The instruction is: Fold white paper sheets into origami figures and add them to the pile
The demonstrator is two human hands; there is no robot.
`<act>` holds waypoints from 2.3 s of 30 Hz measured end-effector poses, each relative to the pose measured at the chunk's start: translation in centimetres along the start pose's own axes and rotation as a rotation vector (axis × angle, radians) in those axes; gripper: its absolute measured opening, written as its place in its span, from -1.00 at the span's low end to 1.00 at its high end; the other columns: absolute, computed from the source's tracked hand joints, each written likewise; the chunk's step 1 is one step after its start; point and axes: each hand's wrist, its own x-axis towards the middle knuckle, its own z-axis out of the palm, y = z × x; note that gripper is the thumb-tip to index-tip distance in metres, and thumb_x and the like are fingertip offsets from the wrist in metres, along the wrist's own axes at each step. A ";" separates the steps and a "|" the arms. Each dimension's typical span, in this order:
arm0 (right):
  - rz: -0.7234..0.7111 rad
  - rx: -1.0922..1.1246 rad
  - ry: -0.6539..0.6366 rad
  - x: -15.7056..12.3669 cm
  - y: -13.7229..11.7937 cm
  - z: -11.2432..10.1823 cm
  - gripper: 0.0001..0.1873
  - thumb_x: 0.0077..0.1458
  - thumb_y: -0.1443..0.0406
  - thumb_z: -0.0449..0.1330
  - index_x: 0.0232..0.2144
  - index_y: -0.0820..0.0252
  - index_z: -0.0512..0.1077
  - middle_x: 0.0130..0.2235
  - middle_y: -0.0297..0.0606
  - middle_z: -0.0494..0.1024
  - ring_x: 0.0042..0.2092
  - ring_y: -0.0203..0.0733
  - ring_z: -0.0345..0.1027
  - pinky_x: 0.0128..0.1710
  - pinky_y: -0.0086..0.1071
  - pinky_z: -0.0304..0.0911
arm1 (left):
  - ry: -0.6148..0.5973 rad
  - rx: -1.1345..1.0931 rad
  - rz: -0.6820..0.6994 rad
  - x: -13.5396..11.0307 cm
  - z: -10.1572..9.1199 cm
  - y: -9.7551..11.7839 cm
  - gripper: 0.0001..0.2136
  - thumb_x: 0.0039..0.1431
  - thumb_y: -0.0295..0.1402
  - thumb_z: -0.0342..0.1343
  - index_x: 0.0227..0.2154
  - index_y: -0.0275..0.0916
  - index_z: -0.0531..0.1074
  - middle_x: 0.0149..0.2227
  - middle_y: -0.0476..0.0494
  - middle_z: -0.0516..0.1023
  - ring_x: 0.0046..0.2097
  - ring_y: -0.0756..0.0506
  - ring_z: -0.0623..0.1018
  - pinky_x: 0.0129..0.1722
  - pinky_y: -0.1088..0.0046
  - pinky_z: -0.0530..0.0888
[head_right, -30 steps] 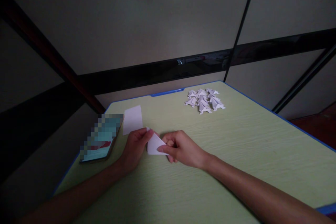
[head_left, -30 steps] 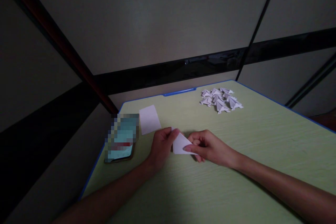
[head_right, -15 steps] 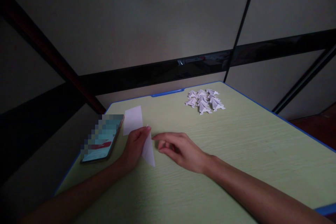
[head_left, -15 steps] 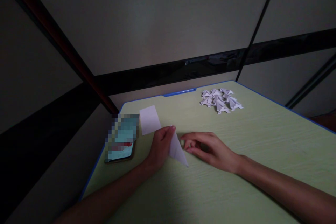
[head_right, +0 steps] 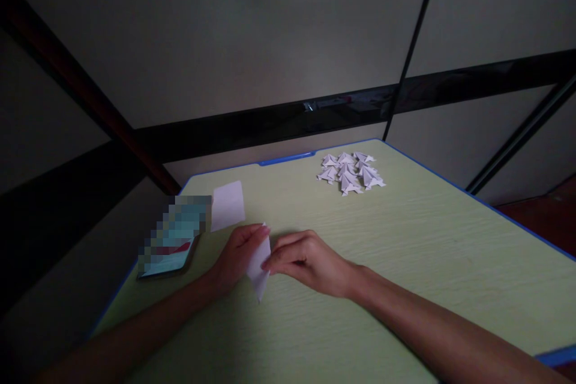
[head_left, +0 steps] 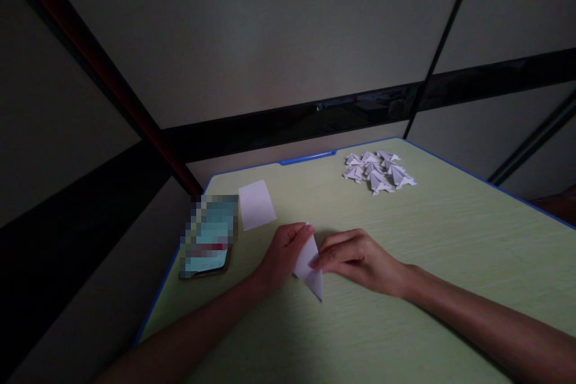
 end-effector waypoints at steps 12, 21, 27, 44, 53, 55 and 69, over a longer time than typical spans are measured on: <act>0.272 0.247 0.149 0.6 0.1 0.3 -0.76 -0.04 0.22 0.10 -0.60 0.29 0.29 -0.53 -0.39 0.21 -0.53 -0.44 0.08 -0.57 -0.52 0.01 | 0.161 -0.054 -0.012 0.0 -0.4 -0.1 -0.70 -0.09 -0.21 0.03 -0.75 -0.32 0.26 -0.73 0.08 0.18 -0.62 0.10 0.18 -0.62 0.59 0.13; 0.402 0.310 0.218 0.6 0.4 0.4 -0.71 -0.06 0.16 0.09 -0.61 0.26 0.19 -0.63 -0.47 0.10 -0.59 -0.45 -0.07 -0.63 -0.52 -0.14 | 0.118 -0.099 -0.005 0.0 -0.2 0.0 -0.79 -0.10 -0.34 0.02 -0.74 -0.32 0.32 -0.70 0.04 0.28 -0.58 0.07 0.26 -0.57 0.59 0.21; 0.490 0.233 0.272 0.7 0.2 0.2 -0.69 -0.05 0.16 0.06 -0.66 0.24 0.16 -0.66 -0.47 0.08 -0.60 -0.44 -0.09 -0.64 -0.52 -0.16 | 0.011 -0.140 -0.019 -0.3 0.0 0.4 -0.80 -0.10 -0.36 0.01 -0.72 -0.33 0.35 -0.68 -0.02 0.36 -0.56 0.03 0.36 -0.54 0.56 0.30; 0.524 0.160 0.280 0.9 0.0 0.4 -0.76 -0.05 0.28 0.01 -0.68 0.24 0.14 -0.65 -0.45 0.10 -0.59 -0.44 -0.08 -0.63 -0.53 -0.13 | -0.027 -0.077 -0.046 -0.4 0.0 0.3 -0.83 -0.13 -0.34 0.09 -0.67 -0.34 0.40 -0.67 0.00 0.38 -0.57 0.06 0.34 -0.57 0.59 0.25; 0.537 0.104 0.274 0.8 0.0 0.5 -0.76 -0.04 0.27 0.00 -0.67 0.24 0.16 -0.66 -0.44 0.11 -0.59 -0.42 -0.06 -0.63 -0.53 -0.13 | -0.013 -0.010 -0.024 -0.2 0.0 -0.1 -0.78 -0.09 -0.29 0.06 -0.67 -0.34 0.41 -0.67 0.00 0.40 -0.57 0.04 0.37 -0.55 0.58 0.29; 0.534 0.097 0.275 0.8 0.0 0.6 -0.76 -0.04 0.28 0.00 -0.67 0.24 0.16 -0.65 -0.44 0.11 -0.59 -0.42 -0.05 -0.63 -0.53 -0.12 | -0.013 -0.011 -0.025 -0.2 0.0 -0.1 -0.78 -0.08 -0.30 0.05 -0.66 -0.35 0.42 -0.67 -0.01 0.40 -0.57 0.04 0.38 -0.55 0.58 0.29; 0.521 0.024 0.264 0.8 0.0 0.7 -0.78 -0.05 0.33 0.00 -0.68 0.25 0.17 -0.67 -0.45 0.12 -0.61 -0.45 -0.08 -0.66 -0.55 -0.14 | -0.033 -0.030 0.016 -0.3 0.1 0.1 -0.77 -0.06 -0.32 0.01 -0.70 -0.34 0.37 -0.69 0.02 0.37 -0.58 0.06 0.36 -0.56 0.60 0.28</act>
